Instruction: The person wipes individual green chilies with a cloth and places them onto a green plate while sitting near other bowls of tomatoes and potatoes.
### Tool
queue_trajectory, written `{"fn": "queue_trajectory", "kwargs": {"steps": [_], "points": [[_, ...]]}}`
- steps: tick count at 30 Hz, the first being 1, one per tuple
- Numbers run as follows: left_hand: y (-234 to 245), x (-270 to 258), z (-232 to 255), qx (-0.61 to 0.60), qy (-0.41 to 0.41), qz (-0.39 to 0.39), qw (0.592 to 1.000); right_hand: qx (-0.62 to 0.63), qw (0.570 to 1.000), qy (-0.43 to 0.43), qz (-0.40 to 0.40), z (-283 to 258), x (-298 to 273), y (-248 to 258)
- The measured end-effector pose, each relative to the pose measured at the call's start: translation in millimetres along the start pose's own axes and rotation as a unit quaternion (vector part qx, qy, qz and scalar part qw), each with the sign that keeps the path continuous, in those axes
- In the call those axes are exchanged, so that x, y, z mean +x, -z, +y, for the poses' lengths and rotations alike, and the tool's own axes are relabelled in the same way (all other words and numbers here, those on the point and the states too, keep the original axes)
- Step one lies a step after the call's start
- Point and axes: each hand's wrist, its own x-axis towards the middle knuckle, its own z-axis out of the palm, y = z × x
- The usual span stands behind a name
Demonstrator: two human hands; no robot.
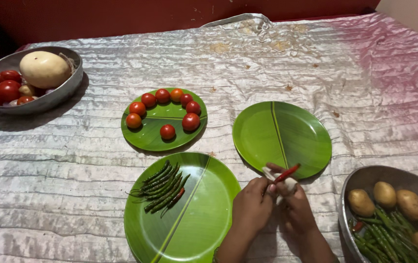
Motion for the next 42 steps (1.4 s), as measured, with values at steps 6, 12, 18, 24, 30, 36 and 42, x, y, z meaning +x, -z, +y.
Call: {"fn": "queue_trajectory", "kwargs": {"steps": [6, 12, 18, 24, 30, 36, 42], "points": [[-4.1, 0.8, -2.1, 0.021, 0.004, -0.034, 0.999, -0.048, 0.993, 0.014, 0.109, -3.4, -0.1, -3.0], [-3.4, 0.7, -0.9, 0.036, -0.003, -0.025, 0.999, 0.003, 0.992, 0.051, 0.116, 13.6, 14.9, 30.8], [0.3, 0.2, 6.1, 0.036, -0.012, -0.005, 0.999, 0.042, 0.988, 0.067, 0.133, 20.9, 23.5, 48.0], [1.4, -0.9, 8.4, 0.029, -0.014, 0.02, 0.999, 0.08, 0.984, 0.068, 0.143, 18.6, 26.4, 54.0], [5.0, 2.3, 4.5, 0.042, -0.015, 0.099, 0.994, 0.146, 0.973, 0.098, 0.146, 2.7, 32.0, 62.8], [12.5, 1.1, 13.0, -0.005, 0.007, 0.107, 0.994, 0.011, 0.995, 0.028, 0.099, 4.1, 19.4, 33.8], [7.7, 2.3, 5.3, 0.022, -0.053, 0.097, 0.994, -0.053, 0.995, -0.019, 0.08, 8.4, 9.1, 18.5]]}}
